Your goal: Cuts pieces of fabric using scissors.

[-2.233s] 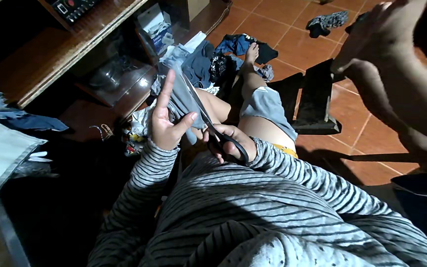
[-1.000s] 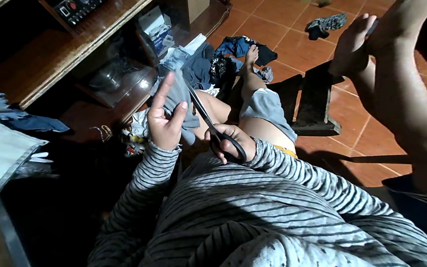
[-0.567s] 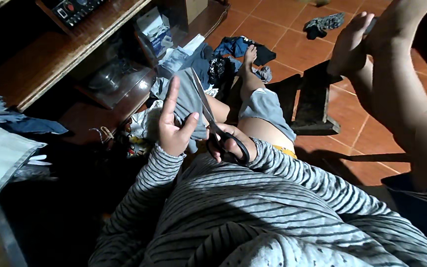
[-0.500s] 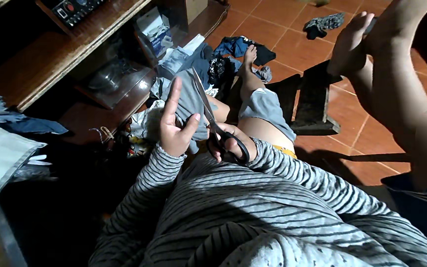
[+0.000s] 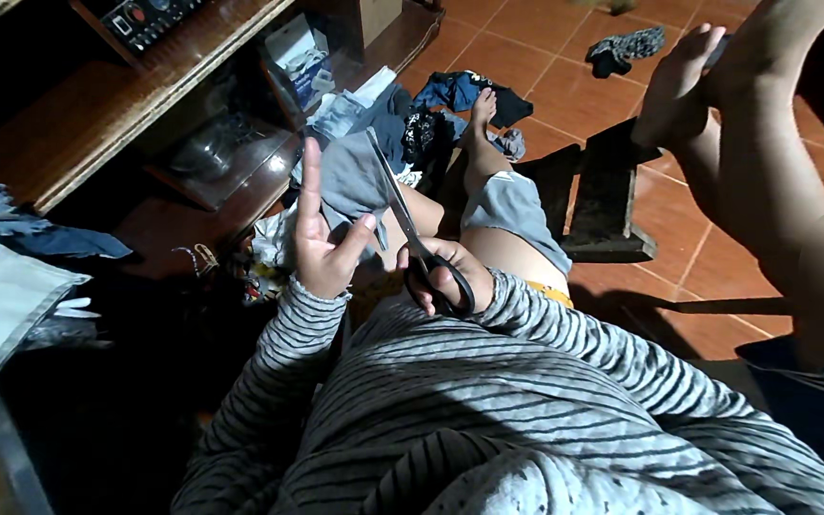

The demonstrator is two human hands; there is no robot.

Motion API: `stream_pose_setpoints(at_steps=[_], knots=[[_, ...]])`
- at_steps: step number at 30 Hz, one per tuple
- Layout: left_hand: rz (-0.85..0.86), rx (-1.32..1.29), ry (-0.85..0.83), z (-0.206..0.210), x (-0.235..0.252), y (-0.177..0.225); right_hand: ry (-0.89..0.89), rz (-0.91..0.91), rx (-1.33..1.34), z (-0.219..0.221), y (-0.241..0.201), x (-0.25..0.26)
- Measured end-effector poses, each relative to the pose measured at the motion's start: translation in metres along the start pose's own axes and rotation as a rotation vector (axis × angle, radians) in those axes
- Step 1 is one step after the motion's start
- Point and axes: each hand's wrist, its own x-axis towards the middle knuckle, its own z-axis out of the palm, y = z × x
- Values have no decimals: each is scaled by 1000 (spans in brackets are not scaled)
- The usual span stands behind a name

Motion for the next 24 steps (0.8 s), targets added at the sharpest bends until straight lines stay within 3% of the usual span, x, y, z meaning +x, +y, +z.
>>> stream_pose_setpoints(at_steps=[3, 7, 10, 12, 16, 24], knots=[[-130, -326, 38, -7, 2, 5, -9, -2, -10, 0, 0, 0], [-670, -810, 416, -8, 7, 4, -30, 34, -49, 0, 1, -1], [-1039, -892, 441, -9, -6, -1, -51, 44, -61, 0, 1, 0], [-1146, -881, 403, -5, -14, 0, -37, 55, -79, 1, 0, 0], [-959, -869, 288, -5, -12, -3, -25, 75, -83, 0, 0, -1], [-730, -624, 358, -22, -1, 6, -43, 77, -78, -1, 1, -1]])
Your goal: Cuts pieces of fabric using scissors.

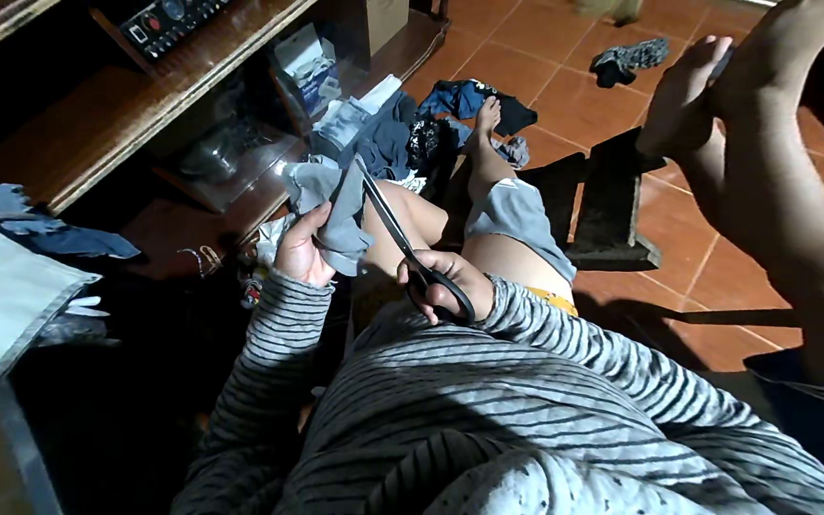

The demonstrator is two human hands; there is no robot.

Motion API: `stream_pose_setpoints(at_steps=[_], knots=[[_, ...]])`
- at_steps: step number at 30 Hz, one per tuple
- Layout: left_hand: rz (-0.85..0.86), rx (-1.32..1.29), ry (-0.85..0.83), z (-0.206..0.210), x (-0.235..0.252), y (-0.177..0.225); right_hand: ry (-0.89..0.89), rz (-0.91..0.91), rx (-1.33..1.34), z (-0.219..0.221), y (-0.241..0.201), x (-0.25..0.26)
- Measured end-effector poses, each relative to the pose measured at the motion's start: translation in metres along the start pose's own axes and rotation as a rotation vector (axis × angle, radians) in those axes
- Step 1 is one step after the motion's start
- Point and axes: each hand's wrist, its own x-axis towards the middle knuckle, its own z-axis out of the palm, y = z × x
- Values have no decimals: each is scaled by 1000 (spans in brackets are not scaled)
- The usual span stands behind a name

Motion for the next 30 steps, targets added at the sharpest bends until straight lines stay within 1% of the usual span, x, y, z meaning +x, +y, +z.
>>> stream_pose_setpoints(at_steps=[3, 4, 5, 7, 9, 10, 12, 14, 16, 19, 22, 23, 26, 27, 30], knots=[[169, 85, 40, 4, 1, 7, -9, 12, 0, 0, 0, 0], [193, 93, 23, 4, 2, 10, -11, 17, 1, 0, 0, 0], [183, 60, -18, 2, 3, 14, -12, 21, -1, 0, 0, 0], [98, -84, -158, -3, 7, 19, -16, 27, -8, 0, 0, 0], [58, -172, -218, -5, 9, 20, -30, 24, -5, -1, 0, 0], [70, -170, -202, -3, 8, 20, -36, 24, -1, -1, 0, 0], [103, -105, -115, 5, 2, 20, -33, 38, 3, 0, -1, 0], [86, -46, -24, 10, -3, 22, -28, 51, 1, 0, -2, 0], [95, -80, -20, 7, -2, 21, -28, 57, -5, 0, -2, -1], [168, -184, -56, 5, 5, 16, -20, 65, -12, 0, -2, -1], [139, -92, -71, 7, 6, 16, -22, 69, -16, 0, -2, -1], [153, -44, -53, 10, 4, 16, -24, 68, -18, 0, -3, -1], [290, 166, 93, 18, 0, 19, -53, 59, -17, -2, -2, 0], [339, 218, 118, 18, 0, 20, -65, 54, -14, -2, -2, 0], [449, 344, 67, 14, 1, 22, -112, 20, -14, -4, -1, 0]])
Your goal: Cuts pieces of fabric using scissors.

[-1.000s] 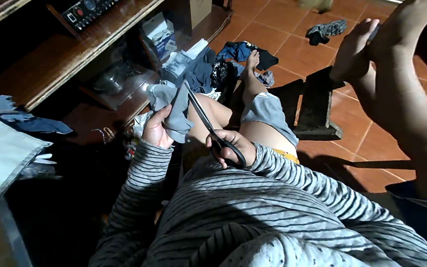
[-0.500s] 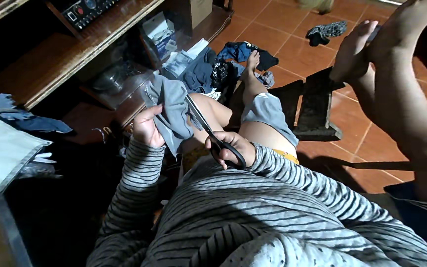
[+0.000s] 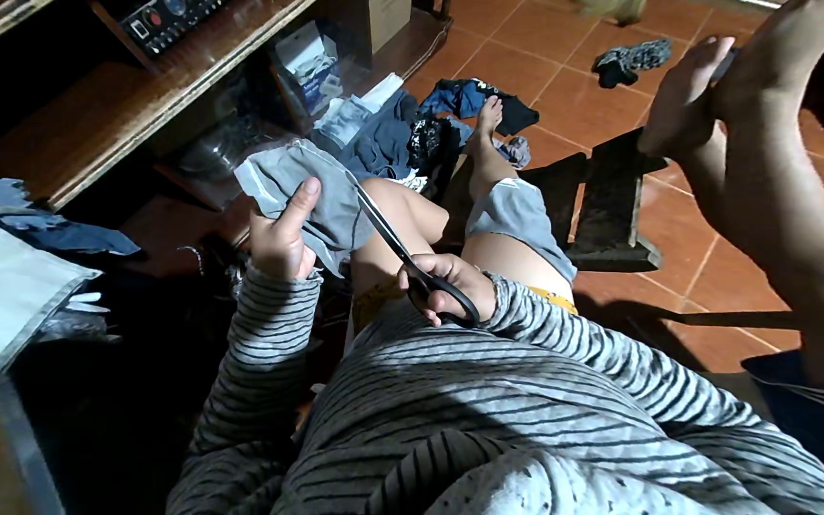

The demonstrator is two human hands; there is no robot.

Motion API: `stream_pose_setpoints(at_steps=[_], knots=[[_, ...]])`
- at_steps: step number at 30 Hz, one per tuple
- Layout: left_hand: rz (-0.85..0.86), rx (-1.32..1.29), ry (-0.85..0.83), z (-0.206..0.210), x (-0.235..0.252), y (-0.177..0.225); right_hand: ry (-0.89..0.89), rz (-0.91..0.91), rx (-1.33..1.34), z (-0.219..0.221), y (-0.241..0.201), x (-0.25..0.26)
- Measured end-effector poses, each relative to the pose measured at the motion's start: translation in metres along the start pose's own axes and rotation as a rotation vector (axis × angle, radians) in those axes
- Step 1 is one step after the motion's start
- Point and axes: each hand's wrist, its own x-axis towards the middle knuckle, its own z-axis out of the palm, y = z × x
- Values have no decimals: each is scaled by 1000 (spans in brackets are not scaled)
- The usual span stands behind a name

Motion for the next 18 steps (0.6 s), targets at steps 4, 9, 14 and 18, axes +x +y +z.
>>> stream_pose_setpoints(at_steps=[4, 9, 14, 18], knots=[[19, 55, -84, 0, -3, 3, -64, -61, -5, -3, 3, 1], [43, 148, -99, 7, -8, 8, -53, -95, -29, -4, 3, 1], [61, 196, -139, 8, -11, 9, -33, -101, -51, -4, 2, 1], [47, 203, -128, 9, -10, 11, -12, -90, -80, -4, 1, 1]])
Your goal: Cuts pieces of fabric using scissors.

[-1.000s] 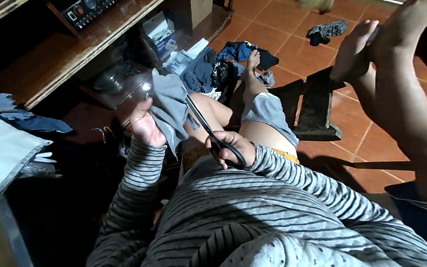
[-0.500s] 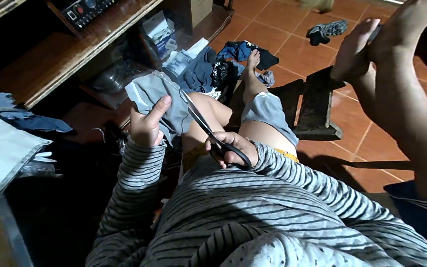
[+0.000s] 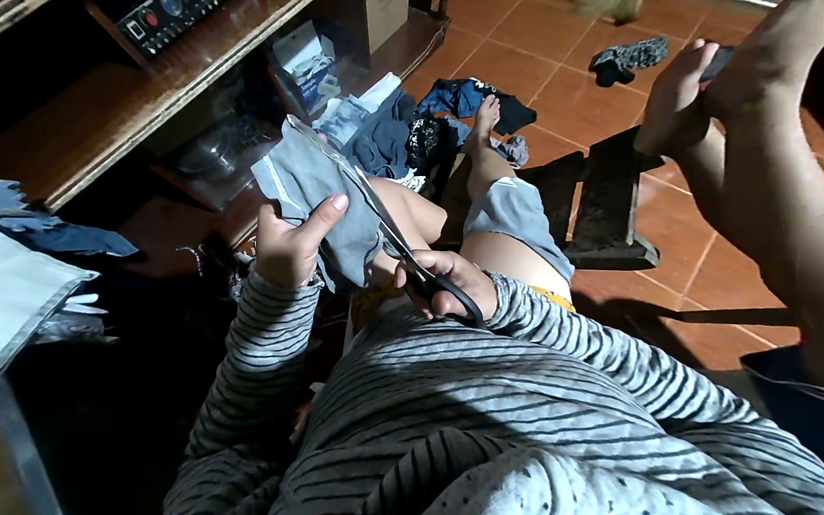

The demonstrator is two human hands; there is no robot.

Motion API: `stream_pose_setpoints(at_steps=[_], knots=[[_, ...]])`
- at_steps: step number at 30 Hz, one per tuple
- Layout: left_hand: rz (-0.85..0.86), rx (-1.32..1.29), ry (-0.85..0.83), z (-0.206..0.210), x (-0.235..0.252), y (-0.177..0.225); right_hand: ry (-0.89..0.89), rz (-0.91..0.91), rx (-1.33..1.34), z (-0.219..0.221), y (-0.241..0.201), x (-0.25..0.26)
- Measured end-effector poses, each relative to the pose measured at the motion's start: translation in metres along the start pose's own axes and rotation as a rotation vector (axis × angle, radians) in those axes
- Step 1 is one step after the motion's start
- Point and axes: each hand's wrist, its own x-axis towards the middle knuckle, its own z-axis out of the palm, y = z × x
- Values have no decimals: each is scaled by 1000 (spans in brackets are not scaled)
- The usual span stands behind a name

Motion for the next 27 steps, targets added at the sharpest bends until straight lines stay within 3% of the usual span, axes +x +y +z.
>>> stream_pose_setpoints(at_steps=[12, 27], knots=[[4, -20, 27, 0, 3, 2, 41, 39, 73, 2, -2, -2], [94, 56, -124, 4, -5, -8, 39, -13, 48, 1, 2, -1]])
